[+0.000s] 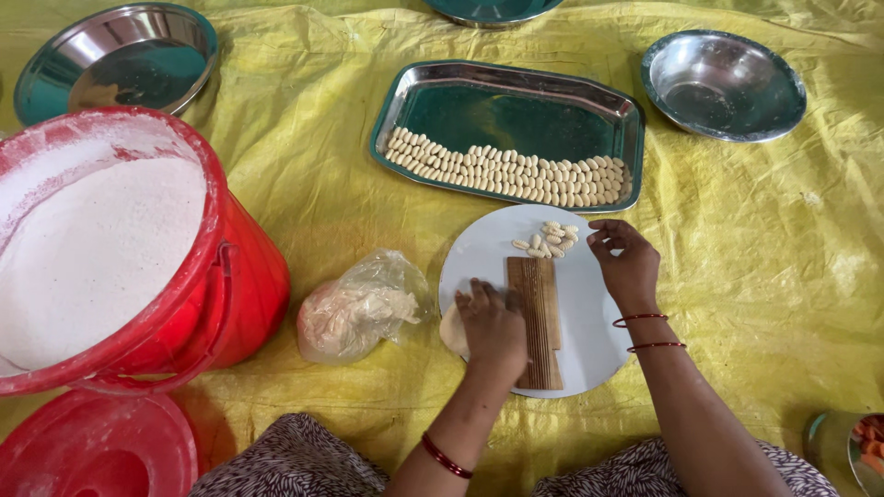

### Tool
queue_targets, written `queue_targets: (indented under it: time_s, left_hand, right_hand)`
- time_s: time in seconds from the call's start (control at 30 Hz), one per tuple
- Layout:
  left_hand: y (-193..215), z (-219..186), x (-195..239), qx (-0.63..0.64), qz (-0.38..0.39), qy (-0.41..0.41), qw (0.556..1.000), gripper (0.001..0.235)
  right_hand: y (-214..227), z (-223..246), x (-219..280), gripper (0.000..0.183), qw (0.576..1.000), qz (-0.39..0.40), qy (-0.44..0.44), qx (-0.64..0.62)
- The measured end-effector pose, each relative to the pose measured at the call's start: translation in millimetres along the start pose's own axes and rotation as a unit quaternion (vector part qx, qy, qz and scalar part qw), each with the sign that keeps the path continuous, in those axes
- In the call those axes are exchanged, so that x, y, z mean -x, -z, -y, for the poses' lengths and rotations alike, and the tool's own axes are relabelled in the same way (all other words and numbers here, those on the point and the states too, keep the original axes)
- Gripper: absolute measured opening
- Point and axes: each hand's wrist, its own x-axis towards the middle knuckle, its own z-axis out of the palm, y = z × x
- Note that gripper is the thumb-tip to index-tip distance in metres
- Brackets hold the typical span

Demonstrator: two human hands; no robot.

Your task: The person rolls small pieces of dough between their palms and presses them onto a ridged wooden board to create textured shapes. They then place the shaped dough pieces onto a metal tray.

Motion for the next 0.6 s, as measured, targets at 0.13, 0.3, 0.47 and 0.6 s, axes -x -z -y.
queue_targets:
  time_s: [0.13,0.3,0.47,0.6]
  left_hand:
    - [16.2,15.8,6.1,-0.029,-0.088,0.027,0.995,0.095]
    - [28.3,31.7,5.3,0.072,-0.064,0.027,0.995,0.1]
    - [19.8,43.1,-7.6,0.13,-0.118,0.053,0.983,0.087]
    - [6.3,62.1,-26.9,0.222,-0.192,0.042,0.955,0.078]
  right_hand:
    - [1.8,5.9,1.7,0.021,0.999,0.013,0.016,0.035]
    - [3.2,-8.0,1.8,0.03,0.959,0.014,0.07,0.273]
    - [6.5,-61.0,-14.3,0.038,0.981,0.017,-0.004,0.192]
    - [0.8,-99.3,-33.7,0.044,0.985,0.01,-0.062,0.161]
